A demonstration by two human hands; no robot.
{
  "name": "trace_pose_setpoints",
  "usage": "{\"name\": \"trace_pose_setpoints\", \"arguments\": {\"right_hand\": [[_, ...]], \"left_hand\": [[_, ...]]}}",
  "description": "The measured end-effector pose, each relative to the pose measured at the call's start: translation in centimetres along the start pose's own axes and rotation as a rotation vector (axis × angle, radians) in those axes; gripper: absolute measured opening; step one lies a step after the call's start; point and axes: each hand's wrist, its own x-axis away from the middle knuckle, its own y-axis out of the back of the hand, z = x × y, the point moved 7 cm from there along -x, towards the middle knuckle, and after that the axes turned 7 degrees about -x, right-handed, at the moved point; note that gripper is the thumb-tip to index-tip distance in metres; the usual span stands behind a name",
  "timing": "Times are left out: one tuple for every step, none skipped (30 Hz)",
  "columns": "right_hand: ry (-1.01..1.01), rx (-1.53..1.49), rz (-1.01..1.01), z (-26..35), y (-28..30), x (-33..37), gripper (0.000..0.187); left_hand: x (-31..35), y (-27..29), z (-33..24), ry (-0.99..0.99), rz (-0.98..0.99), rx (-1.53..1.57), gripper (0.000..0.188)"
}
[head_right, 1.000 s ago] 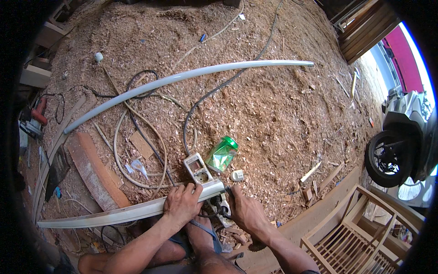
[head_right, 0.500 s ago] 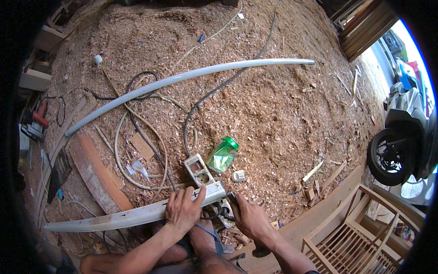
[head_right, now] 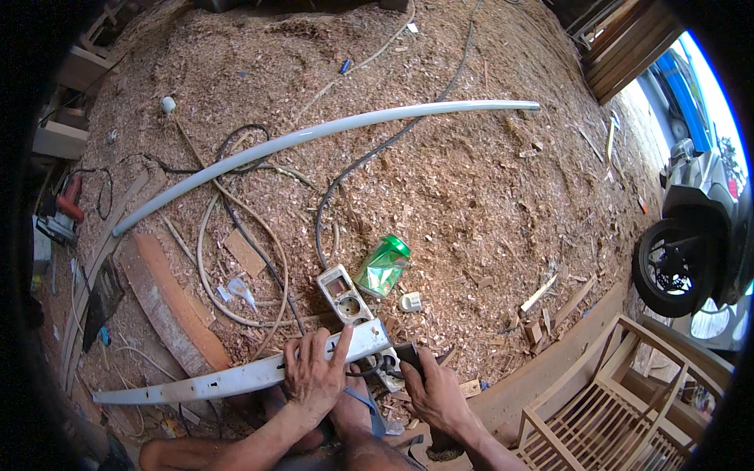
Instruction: The person sits on the floor and assembles a long white electrical fixture. They use a chisel to carve the fixture, insert a blue plastic connector, and then strip and twist wires to connect them to the fixture.
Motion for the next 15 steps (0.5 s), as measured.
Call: {"name": "trace_pose_setpoints", "arguments": {"right_hand": [[-0.012, -0.026, -0.005, -0.1, 0.0, 0.1, 0.022], [-0.024, -0.043, -0.006, -0.3, 0.0, 0.2, 0.022], [-0.035, -0.060, -0.007, -0.4, 0.0, 0.2, 0.021], [-0.045, -0.078, -0.008, -0.5, -0.1, 0.3, 0.021], [-0.059, -0.085, -0.009, -0.7, -0.1, 0.3, 0.021], [-0.072, -0.094, -0.009, -0.8, -0.1, 0.3, 0.021], [-0.105, -0.101, -0.006, -1.1, -0.2, 0.3, 0.020], [-0.088, -0.101, -0.004, -1.1, -0.3, 0.3, 0.021], [-0.090, -0.098, 0.000, -1.1, -0.3, 0.3, 0.021], [-0.102, -0.088, 0.000, -1.3, -0.3, 0.3, 0.021], [-0.052, -0.077, -0.001, -1.0, -0.3, 0.3, 0.022], [-0.014, -0.060, -0.007, -0.8, -0.3, 0.2, 0.022], [-0.027, -0.026, -0.002, -0.9, -0.4, 0.1, 0.023], [0.033, 0.010, -0.007, -0.6, -0.3, 0.0, 0.023], [0.044, 0.060, 0.000, -0.5, -0.4, -0.1, 0.023]], "left_hand": [[0.0, -0.1, 0.0, 0.005, -0.002, 0.004, 0.086], [0.1, -0.1, -0.1, 0.010, -0.004, 0.008, 0.087], [0.1, -0.3, 0.0, 0.021, 0.012, 0.031, 0.082], [0.2, -0.5, 0.0, 0.033, 0.027, 0.053, 0.077], [0.2, -0.6, 0.1, 0.045, 0.038, 0.084, 0.073], [0.2, -0.6, 0.0, 0.035, 0.032, 0.051, 0.078], [0.2, -0.6, 0.0, 0.025, 0.022, 0.026, 0.084], [0.2, -0.6, 0.0, 0.016, 0.011, 0.003, 0.090], [0.1, -0.7, 0.2, 0.027, 0.022, 0.027, 0.089], [0.1, -0.8, 0.3, 0.039, 0.034, 0.051, 0.089], [0.0, -1.0, 0.4, 0.054, 0.051, 0.083, 0.088], [0.0, -1.1, 0.4, 0.057, 0.062, 0.083, 0.086], [-0.1, -1.2, 0.4, 0.062, 0.080, 0.091, 0.084], [-0.1, -1.4, 0.4, 0.066, 0.097, 0.101, 0.082], [-0.2, -1.5, 0.5, 0.070, 0.104, 0.109, 0.080]]}}
